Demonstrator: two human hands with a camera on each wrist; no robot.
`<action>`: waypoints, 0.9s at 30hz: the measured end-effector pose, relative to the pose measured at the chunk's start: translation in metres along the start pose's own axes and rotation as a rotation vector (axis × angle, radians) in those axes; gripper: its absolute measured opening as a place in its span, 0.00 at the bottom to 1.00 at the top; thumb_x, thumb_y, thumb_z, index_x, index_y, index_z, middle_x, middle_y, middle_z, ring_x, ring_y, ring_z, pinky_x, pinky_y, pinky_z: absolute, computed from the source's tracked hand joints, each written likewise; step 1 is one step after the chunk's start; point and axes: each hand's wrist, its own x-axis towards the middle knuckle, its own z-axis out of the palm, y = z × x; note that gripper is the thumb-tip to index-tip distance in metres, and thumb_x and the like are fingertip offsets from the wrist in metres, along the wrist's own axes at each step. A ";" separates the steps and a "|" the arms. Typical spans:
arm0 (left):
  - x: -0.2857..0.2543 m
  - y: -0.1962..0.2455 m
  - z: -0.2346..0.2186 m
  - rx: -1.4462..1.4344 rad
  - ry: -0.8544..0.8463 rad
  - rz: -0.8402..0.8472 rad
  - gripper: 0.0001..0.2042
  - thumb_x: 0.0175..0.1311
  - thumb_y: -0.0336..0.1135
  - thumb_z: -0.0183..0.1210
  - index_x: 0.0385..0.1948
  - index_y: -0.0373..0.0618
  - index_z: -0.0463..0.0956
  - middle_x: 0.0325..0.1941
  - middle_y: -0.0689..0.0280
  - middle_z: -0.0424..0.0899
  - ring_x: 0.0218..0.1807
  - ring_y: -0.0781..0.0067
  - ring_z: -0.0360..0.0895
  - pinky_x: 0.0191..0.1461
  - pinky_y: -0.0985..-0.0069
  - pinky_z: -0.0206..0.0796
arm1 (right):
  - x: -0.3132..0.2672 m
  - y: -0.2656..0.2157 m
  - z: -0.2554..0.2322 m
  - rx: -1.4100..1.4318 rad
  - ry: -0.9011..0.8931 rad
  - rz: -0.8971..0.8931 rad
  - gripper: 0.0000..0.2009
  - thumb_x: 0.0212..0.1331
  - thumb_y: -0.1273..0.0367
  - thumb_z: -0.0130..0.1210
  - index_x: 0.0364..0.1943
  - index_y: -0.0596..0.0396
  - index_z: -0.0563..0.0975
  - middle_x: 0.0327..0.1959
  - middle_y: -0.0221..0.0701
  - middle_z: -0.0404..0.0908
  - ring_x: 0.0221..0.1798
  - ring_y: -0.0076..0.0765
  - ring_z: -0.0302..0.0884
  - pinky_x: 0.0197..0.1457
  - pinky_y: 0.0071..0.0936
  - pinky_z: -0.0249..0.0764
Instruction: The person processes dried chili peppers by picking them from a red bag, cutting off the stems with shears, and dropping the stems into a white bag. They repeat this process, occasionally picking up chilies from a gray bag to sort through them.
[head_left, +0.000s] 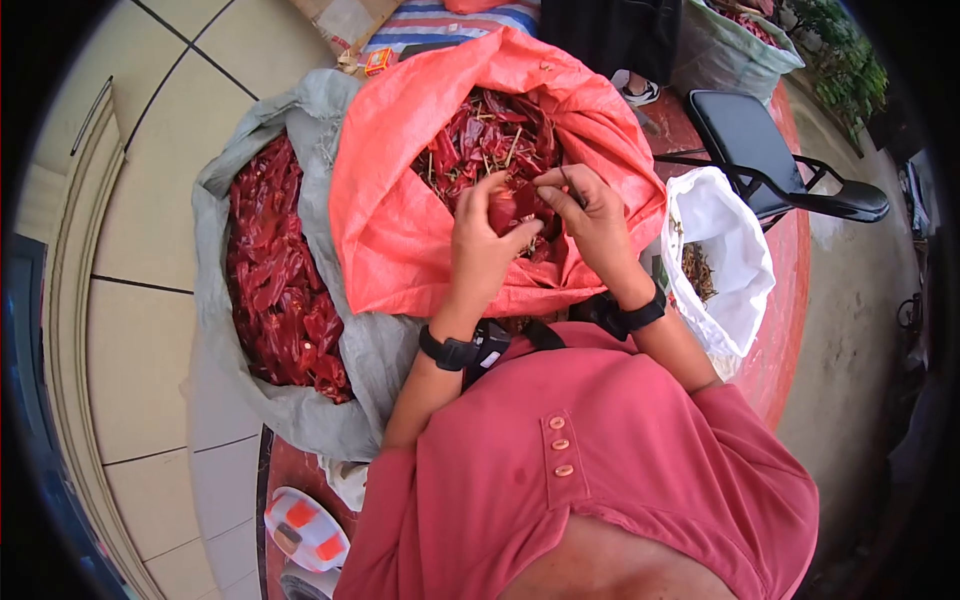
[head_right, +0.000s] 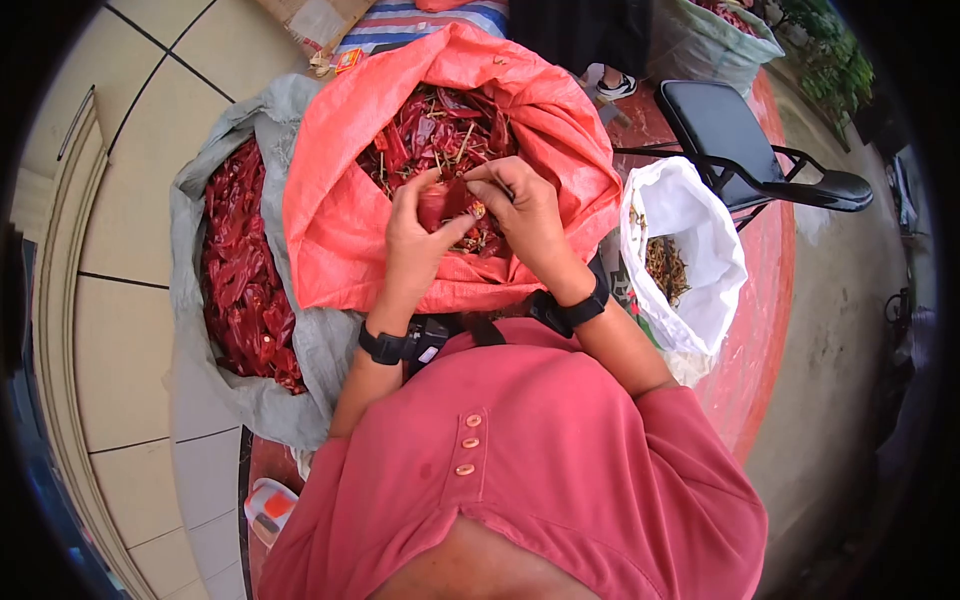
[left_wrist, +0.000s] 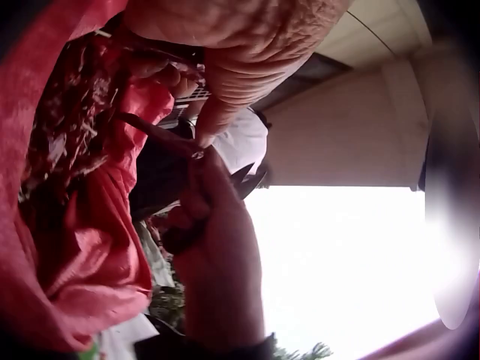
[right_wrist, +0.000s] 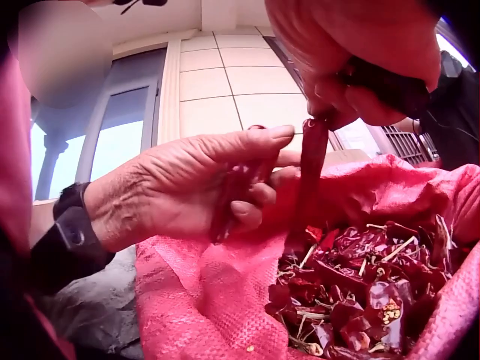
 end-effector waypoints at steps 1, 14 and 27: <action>0.001 0.000 0.002 0.009 -0.065 0.023 0.26 0.50 0.35 0.70 0.53 0.41 0.72 0.47 0.59 0.78 0.51 0.61 0.74 0.57 0.69 0.66 | -0.001 -0.002 0.001 -0.013 -0.022 -0.028 0.07 0.56 0.78 0.59 0.39 0.58 0.80 0.34 0.31 0.79 0.38 0.29 0.78 0.42 0.25 0.73; -0.009 -0.006 -0.003 -0.006 -0.474 -0.210 0.20 0.64 0.41 0.59 0.50 0.34 0.71 0.41 0.44 0.80 0.46 0.45 0.78 0.48 0.60 0.69 | -0.011 -0.005 0.006 -0.175 -0.079 -0.183 0.06 0.57 0.74 0.60 0.39 0.54 0.80 0.31 0.28 0.80 0.30 0.26 0.78 0.30 0.20 0.72; -0.021 -0.002 -0.018 -0.269 -0.520 -0.075 0.13 0.64 0.31 0.59 0.49 0.43 0.73 0.40 0.57 0.83 0.46 0.60 0.81 0.51 0.70 0.70 | -0.011 -0.001 -0.007 1.035 -0.311 0.858 0.10 0.65 0.65 0.56 0.40 0.58 0.78 0.22 0.24 0.74 0.13 0.12 0.55 0.17 0.14 0.51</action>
